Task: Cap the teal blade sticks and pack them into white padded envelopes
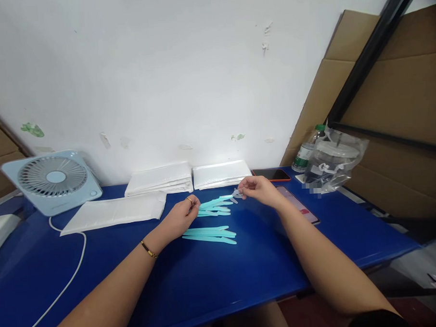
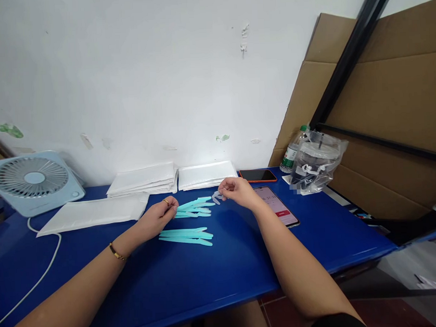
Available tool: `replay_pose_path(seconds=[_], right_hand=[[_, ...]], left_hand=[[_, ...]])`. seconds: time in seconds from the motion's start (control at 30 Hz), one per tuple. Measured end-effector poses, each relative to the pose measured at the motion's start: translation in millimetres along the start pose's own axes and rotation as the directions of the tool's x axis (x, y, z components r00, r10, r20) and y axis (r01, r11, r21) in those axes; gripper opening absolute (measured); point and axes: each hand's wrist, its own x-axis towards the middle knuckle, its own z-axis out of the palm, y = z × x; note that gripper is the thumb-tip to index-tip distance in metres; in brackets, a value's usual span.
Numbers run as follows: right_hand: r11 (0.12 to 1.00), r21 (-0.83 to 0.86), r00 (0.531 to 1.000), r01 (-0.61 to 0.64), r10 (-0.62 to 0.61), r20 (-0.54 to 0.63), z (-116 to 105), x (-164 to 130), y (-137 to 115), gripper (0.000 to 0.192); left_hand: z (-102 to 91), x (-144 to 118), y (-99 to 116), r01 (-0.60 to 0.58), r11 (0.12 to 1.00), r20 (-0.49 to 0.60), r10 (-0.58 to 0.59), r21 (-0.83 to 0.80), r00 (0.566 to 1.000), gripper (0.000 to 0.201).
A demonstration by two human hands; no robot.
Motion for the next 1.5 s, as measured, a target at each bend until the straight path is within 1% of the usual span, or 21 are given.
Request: replay_pose_path(seconds=[0.07, 0.1, 0.17, 0.23, 0.37, 0.47, 0.57, 0.7, 0.8, 0.9, 0.93, 0.97, 1.03, 1.07, 1.13, 1.17, 1.23, 1.3, 1.43, 1.5], right_hand=[[0.989, 0.142, 0.998, 0.045, -0.039, -0.041, 4, 0, -5, 0.022], [0.981, 0.173, 0.994, 0.085, -0.073, -0.076, 6, -1, -7, 0.022], [0.971, 0.161, 0.977, 0.177, -0.154, -0.149, 9, -1, -11, 0.020], [0.967, 0.093, 0.959, 0.237, -0.217, -0.181, 10, -2, -13, 0.016], [0.968, -0.016, 0.952, 0.250, -0.249, -0.180, 7, -3, -14, 0.013], [0.966, -0.016, 0.954, 0.257, -0.257, -0.157, 9, -3, -14, 0.012], [0.967, -0.007, 0.961, 0.255, -0.254, -0.111, 17, -3, -16, 0.011], [0.970, -0.037, 0.969, 0.239, -0.241, -0.061, 30, -1, -15, 0.011], [0.967, -0.097, 0.970, 0.234, -0.239, -0.043, 32, 2, -8, 0.011], [0.948, -0.269, 0.979, 0.172, -0.196, -0.062, 28, 7, 5, 0.012], [0.929, -0.344, 0.983, 0.134, -0.169, -0.073, 27, 8, 9, 0.012], [0.905, -0.415, 0.987, 0.092, -0.136, -0.079, 25, 9, 13, 0.011], [0.855, -0.519, 0.995, 0.024, -0.069, -0.067, 24, 11, 20, 0.013], [0.836, -0.548, 0.998, 0.003, -0.039, -0.054, 24, 11, 23, 0.014], [0.817, -0.576, 0.999, -0.022, 0.003, -0.034, 25, 13, 27, 0.014], [0.812, -0.582, 0.999, -0.030, 0.016, -0.029, 26, 13, 28, 0.013], [0.808, -0.587, 0.999, -0.041, 0.034, -0.022, 27, 14, 30, 0.010], [0.814, -0.579, 0.998, -0.053, 0.054, -0.014, 28, 14, 29, 0.008], [0.826, -0.559, 0.996, -0.074, 0.094, 0.007, 26, 12, 26, 0.004], [0.822, -0.565, 0.996, -0.069, 0.089, 0.008, 25, 11, 24, 0.002]], left_hand=[[-0.5, 1, -2, 0.018, 0.998, -0.015, -0.019, -0.059, 1.000, 0.020], [-0.6, 2, -3, 0.031, 0.996, -0.020, -0.033, -0.081, 0.999, 0.019], [-0.9, 4, -6, 0.059, 0.992, -0.020, -0.062, -0.115, 0.998, 0.018], [-1.5, 5, -8, 0.080, 0.987, -0.021, -0.084, -0.137, 0.996, 0.017], [-2.9, 5, -10, 0.083, 0.984, -0.026, -0.088, -0.156, 0.996, 0.018], [-3.0, 5, -8, 0.086, 0.987, -0.029, -0.090, -0.137, 0.996, 0.018], [-2.0, 4, -5, 0.080, 0.992, -0.019, -0.082, -0.099, 0.996, 0.019], [0.8, 5, -7, 0.042, 0.999, -0.017, -0.043, -0.034, 0.999, 0.023], [2.6, 6, -13, 0.050, 0.998, -0.022, -0.049, 0.050, 0.999, 0.024], [2.0, 5, -13, 0.027, 0.980, -0.103, -0.007, 0.198, 0.995, 0.024], [1.2, 4, -12, 0.006, 0.973, -0.106, 0.019, 0.232, 0.994, 0.025], [0.5, 2, -9, -0.023, 0.969, -0.077, 0.043, 0.246, 0.996, 0.024], [-0.6, -1, -4, -0.083, 0.973, 0.060, 0.072, 0.215, 0.996, 0.021], [-0.7, -2, -1, -0.099, 0.978, 0.131, 0.075, 0.186, 0.989, 0.020], [0.3, -4, 3, -0.096, 0.985, 0.234, 0.061, 0.144, 0.970, 0.018], [1.2, -5, 3, -0.079, 0.988, 0.263, 0.042, 0.132, 0.964, 0.018], [3.2, -6, 4, -0.040, 0.993, 0.288, 0.006, 0.113, 0.958, 0.018], [4.4, -7, 3, -0.024, 0.995, 0.293, -0.006, 0.098, 0.956, 0.018], [3.2, -9, 6, -0.022, 0.995, 0.248, -0.002, 0.095, 0.969, 0.020], [1.5, -9, 9, 0.018, 0.999, 0.228, -0.027, 0.041, 0.973, 0.022]])
